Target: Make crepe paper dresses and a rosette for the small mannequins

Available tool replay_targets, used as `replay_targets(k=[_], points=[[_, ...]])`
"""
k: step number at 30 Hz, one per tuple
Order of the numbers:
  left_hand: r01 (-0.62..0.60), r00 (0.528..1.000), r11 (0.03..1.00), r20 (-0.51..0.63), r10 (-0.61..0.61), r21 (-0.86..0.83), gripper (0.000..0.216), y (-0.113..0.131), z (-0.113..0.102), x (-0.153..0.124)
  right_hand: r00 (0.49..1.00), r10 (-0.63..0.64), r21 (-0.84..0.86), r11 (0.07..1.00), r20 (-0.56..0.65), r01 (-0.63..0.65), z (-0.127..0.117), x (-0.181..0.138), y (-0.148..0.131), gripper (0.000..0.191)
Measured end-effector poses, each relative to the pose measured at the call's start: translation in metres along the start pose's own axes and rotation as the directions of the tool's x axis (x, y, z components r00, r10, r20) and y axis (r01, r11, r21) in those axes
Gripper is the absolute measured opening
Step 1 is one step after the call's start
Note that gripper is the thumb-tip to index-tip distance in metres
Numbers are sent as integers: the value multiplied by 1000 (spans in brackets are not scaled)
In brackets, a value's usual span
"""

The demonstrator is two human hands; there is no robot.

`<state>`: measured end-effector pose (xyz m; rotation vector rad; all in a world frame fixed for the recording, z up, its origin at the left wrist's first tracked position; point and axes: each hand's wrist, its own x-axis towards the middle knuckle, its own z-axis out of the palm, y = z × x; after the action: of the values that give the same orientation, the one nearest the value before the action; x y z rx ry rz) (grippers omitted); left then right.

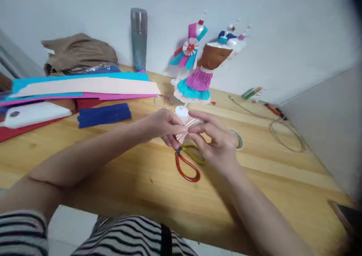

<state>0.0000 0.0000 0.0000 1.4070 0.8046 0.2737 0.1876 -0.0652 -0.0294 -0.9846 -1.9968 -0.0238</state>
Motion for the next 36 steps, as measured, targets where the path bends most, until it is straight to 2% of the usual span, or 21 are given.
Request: replay_targets(k=[6, 16, 20, 23, 31, 34, 36], points=[[-46, 999, 999, 10, 45, 13, 19, -6, -2, 2, 999, 7, 3, 1000, -31, -7, 4, -1, 1, 12], [-165, 981, 955, -61, 185, 246, 26, -5, 3, -2, 995, 84, 25, 996, -52, -83, 11, -7, 0, 13], [-249, 958, 908, -50, 281, 337, 29, -7, 5, -2, 994, 98, 55, 994, -50, -96, 13, -7, 0, 13], [-262, 951, 883, -49, 304, 390, 32, -7, 6, -2, 992, 114, 59, 992, -47, -112, 13, -6, 0, 13], [-267, 957, 882, -4, 291, 388, 33, -2, 5, -5, 994, 102, 62, 993, -47, -99, 10, -5, 3, 15], [-152, 987, 954, -15, 161, 258, 33, 0, 4, -4, 997, 73, 36, 997, -38, -72, 8, -5, 5, 13], [-71, 997, 989, 19, 69, 127, 30, 0, 3, -3, 998, 58, 25, 998, -38, -57, 7, -4, 5, 12]])
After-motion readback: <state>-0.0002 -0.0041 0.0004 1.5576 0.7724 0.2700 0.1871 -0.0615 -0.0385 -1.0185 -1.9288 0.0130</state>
